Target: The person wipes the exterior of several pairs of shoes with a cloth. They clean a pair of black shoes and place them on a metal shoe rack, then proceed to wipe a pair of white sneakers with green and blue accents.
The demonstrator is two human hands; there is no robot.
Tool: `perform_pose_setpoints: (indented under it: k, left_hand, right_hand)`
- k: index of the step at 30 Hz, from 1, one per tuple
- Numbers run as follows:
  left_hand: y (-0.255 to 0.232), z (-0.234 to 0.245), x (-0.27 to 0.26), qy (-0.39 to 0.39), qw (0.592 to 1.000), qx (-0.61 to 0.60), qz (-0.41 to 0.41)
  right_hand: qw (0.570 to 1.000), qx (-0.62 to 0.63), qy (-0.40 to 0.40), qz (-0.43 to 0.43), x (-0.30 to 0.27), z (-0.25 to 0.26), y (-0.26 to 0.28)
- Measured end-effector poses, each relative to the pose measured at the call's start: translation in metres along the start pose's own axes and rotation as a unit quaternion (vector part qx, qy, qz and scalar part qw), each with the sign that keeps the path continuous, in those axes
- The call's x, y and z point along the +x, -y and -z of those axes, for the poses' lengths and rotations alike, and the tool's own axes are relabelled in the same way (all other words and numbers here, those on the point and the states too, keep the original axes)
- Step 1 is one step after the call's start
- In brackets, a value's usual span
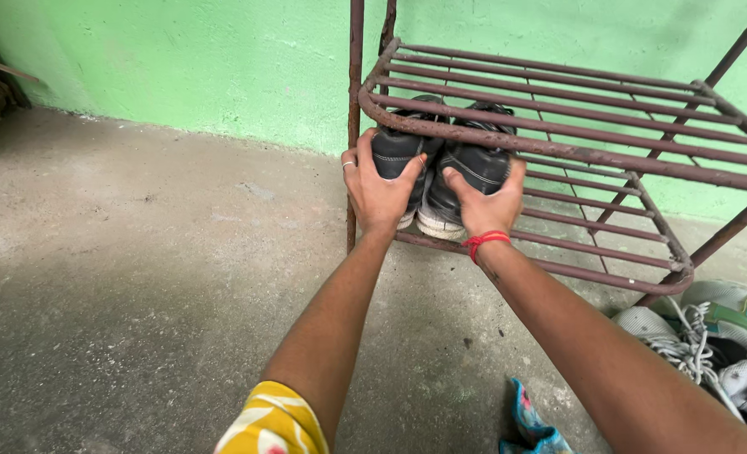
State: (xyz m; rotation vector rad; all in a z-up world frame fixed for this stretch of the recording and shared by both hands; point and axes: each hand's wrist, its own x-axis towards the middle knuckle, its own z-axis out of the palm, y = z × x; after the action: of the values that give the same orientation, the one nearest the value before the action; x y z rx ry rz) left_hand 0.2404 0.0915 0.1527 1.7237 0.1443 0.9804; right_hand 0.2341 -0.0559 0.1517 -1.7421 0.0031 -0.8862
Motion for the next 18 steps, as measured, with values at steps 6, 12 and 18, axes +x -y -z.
perform_pose_setpoints:
  k: [6, 12, 18]
  left_hand:
    - [0.006, -0.007, 0.01, 0.038, 0.997, 0.008, 0.063]
    - [0.003, 0.013, 0.004, 0.123, 0.989, 0.078, -0.007]
    - [-0.021, 0.018, -0.006, 0.188, 0.954, 0.224, 0.068]
  right_hand:
    - [0.995, -0.028, 0.089, -0.041, 0.009, 0.005, -0.014]
    - [0.978, -0.131, 0.158, -0.034, 0.015, 0.011, -0.019]
    - [0.971, -0.151, 0.183, -0.027, 0.011, 0.019, -0.018]
